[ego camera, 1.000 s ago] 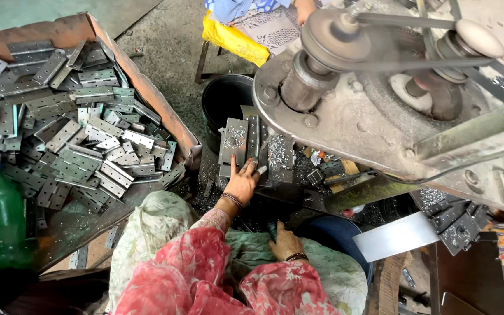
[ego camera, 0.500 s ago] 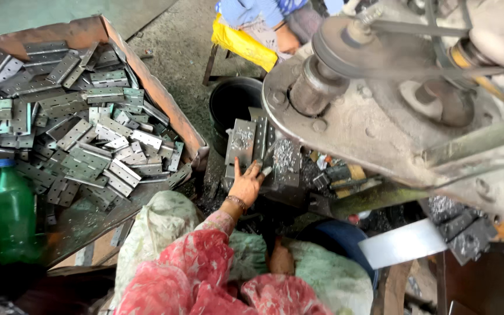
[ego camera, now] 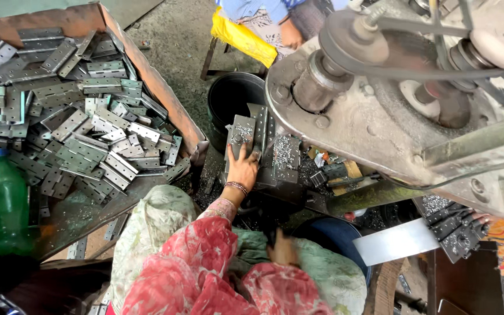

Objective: The person repeatedly picks small metal plates from a bin, places them into a press machine, and operates the lever to punch holes. The processed plates are then removed and placed into a pile. The task is performed continuously with a coworker visible nearby.

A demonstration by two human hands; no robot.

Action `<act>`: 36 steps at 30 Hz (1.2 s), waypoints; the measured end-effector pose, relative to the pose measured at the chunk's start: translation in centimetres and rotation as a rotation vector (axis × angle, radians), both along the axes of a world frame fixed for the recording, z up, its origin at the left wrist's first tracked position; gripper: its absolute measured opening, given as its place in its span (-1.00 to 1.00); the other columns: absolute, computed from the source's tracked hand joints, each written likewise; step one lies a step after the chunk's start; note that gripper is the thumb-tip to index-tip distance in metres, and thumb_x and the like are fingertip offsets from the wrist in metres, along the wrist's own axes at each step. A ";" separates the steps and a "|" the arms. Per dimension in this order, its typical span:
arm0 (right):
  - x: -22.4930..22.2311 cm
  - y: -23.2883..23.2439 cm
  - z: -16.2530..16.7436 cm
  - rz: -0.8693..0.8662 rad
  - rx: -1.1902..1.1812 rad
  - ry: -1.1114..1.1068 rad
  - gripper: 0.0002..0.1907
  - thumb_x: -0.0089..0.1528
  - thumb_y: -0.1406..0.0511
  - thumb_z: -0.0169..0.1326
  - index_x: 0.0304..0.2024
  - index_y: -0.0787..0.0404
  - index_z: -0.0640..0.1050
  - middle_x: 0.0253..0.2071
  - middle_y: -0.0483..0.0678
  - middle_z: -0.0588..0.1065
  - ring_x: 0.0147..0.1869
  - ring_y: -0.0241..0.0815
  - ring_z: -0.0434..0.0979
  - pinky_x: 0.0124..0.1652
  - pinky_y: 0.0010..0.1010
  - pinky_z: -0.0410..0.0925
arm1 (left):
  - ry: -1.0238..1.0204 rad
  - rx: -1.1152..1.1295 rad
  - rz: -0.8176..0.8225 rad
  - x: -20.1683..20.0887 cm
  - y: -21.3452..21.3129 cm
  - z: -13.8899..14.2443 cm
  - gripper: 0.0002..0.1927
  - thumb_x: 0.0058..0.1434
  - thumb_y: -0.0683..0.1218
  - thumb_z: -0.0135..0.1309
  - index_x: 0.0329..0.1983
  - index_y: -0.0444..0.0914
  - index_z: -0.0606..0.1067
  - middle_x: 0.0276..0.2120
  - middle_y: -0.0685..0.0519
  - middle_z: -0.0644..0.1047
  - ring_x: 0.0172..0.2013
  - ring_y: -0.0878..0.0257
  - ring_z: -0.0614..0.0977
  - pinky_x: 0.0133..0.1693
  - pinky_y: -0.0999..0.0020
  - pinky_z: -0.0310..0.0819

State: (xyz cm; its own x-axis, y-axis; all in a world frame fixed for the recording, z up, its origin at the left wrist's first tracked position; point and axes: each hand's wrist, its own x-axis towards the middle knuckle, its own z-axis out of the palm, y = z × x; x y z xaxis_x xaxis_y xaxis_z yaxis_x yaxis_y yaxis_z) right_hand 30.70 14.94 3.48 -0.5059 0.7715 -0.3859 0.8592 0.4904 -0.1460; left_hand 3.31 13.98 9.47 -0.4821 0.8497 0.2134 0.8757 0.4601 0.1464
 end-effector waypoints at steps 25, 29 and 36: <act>0.0 -2.3 -2.9 -0.032 0.002 0.057 -0.11 0.14 0.09 0.25 0.40 0.04 0.11 -0.17 0.27 0.59 -0.07 0.37 0.60 -0.10 0.14 0.47 | -0.045 -0.226 0.025 -1.8 2.4 1.5 -0.59 0.40 0.01 -0.24 0.13 -0.08 0.57 0.41 0.19 0.30 0.50 -0.08 0.00 0.31 -0.58 -0.36; -0.2 -1.5 -2.0 -0.055 0.000 0.058 -0.26 0.14 0.12 0.25 0.31 0.06 0.26 -0.18 0.28 0.59 -0.07 0.37 0.59 -0.11 0.15 0.46 | -0.053 -0.152 0.034 -1.4 2.2 0.6 -0.58 0.43 0.01 -0.26 0.13 -0.09 0.58 0.39 0.22 0.33 0.50 -0.05 0.01 0.33 -0.57 -0.36; 0.1 1.2 2.4 0.062 -0.017 0.051 -0.37 0.12 0.11 0.26 0.17 0.13 0.36 -0.21 0.29 0.59 -0.09 0.35 0.61 -0.12 0.11 0.47 | -0.044 -0.133 0.066 -2.9 4.8 0.4 -0.57 0.41 -0.01 -0.26 0.20 -0.09 0.53 0.38 0.22 0.32 0.48 -0.07 0.01 0.30 -0.59 -0.35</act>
